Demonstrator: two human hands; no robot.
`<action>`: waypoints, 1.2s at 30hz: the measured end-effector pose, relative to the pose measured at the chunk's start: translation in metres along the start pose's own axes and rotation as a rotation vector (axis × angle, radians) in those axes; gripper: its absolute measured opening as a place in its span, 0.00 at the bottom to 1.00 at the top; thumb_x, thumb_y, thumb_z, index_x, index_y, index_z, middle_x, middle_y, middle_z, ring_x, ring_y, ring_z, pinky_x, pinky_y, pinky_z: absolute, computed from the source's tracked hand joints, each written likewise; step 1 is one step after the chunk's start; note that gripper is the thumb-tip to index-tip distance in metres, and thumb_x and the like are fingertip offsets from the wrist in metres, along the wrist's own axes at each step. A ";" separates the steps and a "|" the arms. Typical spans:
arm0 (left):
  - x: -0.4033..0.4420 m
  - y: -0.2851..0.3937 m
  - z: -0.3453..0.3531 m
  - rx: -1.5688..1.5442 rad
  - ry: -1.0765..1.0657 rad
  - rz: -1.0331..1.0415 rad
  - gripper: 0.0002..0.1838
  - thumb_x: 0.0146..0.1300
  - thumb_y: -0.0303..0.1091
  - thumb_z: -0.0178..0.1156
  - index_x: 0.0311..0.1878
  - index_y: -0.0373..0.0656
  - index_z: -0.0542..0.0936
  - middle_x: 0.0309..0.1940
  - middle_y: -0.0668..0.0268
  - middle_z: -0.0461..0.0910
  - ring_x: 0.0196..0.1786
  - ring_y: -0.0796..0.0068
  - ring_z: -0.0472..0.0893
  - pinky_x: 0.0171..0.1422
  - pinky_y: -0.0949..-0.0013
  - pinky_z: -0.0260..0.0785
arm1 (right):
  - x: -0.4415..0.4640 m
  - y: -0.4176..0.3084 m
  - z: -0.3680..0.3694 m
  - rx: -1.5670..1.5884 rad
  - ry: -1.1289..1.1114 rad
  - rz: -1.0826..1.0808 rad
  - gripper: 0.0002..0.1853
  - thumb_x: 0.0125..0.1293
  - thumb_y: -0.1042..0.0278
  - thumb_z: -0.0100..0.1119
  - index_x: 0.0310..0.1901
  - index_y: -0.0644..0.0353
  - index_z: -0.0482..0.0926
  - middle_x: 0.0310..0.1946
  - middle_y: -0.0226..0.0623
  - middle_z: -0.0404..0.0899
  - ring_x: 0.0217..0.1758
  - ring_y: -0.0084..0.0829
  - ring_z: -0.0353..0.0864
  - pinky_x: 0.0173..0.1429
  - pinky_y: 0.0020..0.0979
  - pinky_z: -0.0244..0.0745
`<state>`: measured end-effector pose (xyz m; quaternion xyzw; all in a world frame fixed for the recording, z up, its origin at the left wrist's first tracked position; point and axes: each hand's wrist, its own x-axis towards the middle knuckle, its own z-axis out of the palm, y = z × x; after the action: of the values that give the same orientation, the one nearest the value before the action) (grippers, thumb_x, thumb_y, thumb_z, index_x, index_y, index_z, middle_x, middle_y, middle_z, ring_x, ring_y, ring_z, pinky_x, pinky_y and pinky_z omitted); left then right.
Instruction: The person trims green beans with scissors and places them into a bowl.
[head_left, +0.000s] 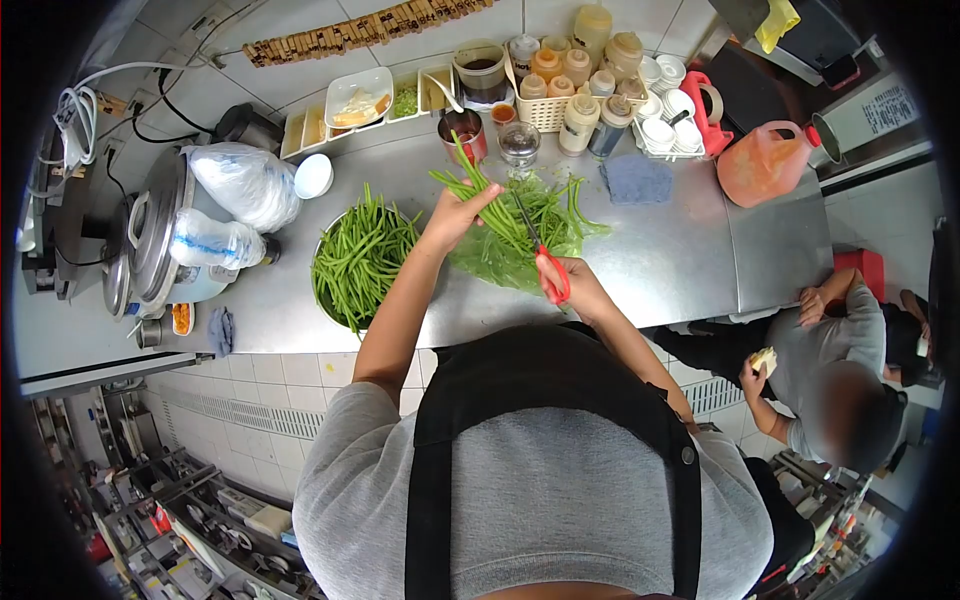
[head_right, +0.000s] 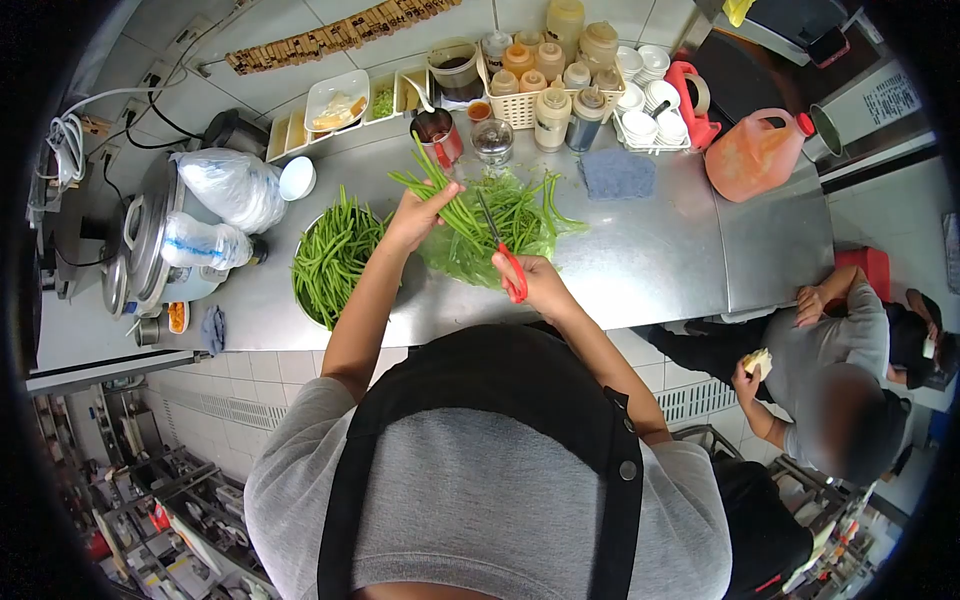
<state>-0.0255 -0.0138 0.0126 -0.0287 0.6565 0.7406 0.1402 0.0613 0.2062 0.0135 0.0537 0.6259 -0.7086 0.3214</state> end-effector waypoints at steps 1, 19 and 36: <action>0.001 -0.001 0.001 0.001 0.004 -0.003 0.15 0.61 0.42 0.62 0.40 0.39 0.79 0.30 0.71 0.79 0.26 0.85 0.73 0.25 0.80 0.59 | 0.002 0.002 0.000 -0.034 0.031 -0.010 0.26 0.61 0.41 0.57 0.18 0.56 0.71 0.14 0.26 0.69 0.15 0.16 0.65 0.20 0.19 0.57; 0.006 -0.017 0.009 0.117 0.316 0.154 0.14 0.57 0.40 0.66 0.29 0.38 0.78 0.20 0.70 0.77 0.18 0.84 0.72 0.20 0.79 0.63 | -0.019 -0.014 0.007 -0.962 0.296 -0.266 0.24 0.54 0.46 0.65 0.18 0.60 0.75 0.09 0.32 0.69 0.12 0.30 0.66 0.21 0.32 0.61; 0.009 -0.010 0.012 -0.156 0.425 0.211 0.11 0.58 0.37 0.65 0.31 0.39 0.76 0.21 0.70 0.75 0.18 0.83 0.70 0.19 0.77 0.59 | -0.005 0.001 -0.002 -0.364 0.269 -0.164 0.28 0.57 0.48 0.65 0.12 0.58 0.66 0.09 0.25 0.63 0.14 0.17 0.57 0.20 0.25 0.55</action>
<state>-0.0298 0.0007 0.0022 -0.1258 0.6114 0.7770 -0.0816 0.0656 0.2105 0.0144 0.0376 0.7828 -0.5942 0.1810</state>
